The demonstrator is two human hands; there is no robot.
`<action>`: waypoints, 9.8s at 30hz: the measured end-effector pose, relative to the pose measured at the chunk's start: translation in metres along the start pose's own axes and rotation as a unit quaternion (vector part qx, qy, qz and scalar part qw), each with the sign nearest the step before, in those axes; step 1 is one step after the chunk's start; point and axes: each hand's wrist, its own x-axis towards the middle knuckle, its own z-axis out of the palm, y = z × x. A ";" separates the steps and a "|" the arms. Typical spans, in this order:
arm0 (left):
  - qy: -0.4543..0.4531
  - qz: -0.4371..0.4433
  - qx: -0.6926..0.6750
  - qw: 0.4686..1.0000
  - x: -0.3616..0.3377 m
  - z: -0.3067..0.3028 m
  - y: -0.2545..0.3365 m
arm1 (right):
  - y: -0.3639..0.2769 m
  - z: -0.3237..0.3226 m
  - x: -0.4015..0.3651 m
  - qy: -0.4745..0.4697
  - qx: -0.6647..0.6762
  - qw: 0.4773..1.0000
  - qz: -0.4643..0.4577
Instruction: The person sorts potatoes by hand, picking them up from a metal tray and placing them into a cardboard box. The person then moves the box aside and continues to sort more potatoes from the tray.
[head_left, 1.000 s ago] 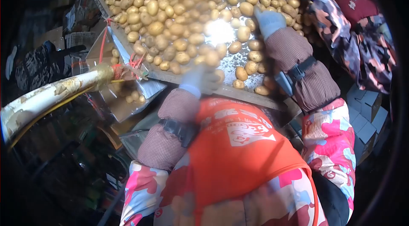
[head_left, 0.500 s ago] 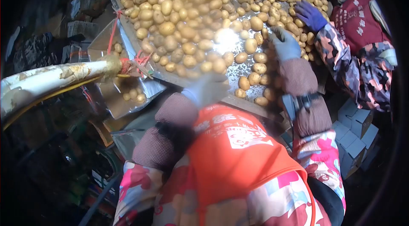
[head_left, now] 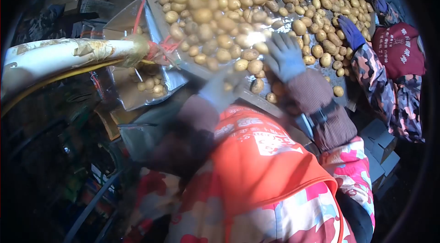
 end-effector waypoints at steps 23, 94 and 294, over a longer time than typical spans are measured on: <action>0.158 -0.233 0.054 0.958 0.021 -0.026 0.054 | 0.061 -0.052 -0.023 -0.009 -0.121 0.987 0.105; -0.095 -0.081 0.040 0.991 -0.018 0.027 0.035 | -0.027 -0.047 -0.008 -0.229 0.273 0.931 0.077; -0.480 -0.063 0.307 -0.820 -0.227 -0.406 0.157 | -0.082 0.002 -0.095 -0.077 -0.020 0.985 0.155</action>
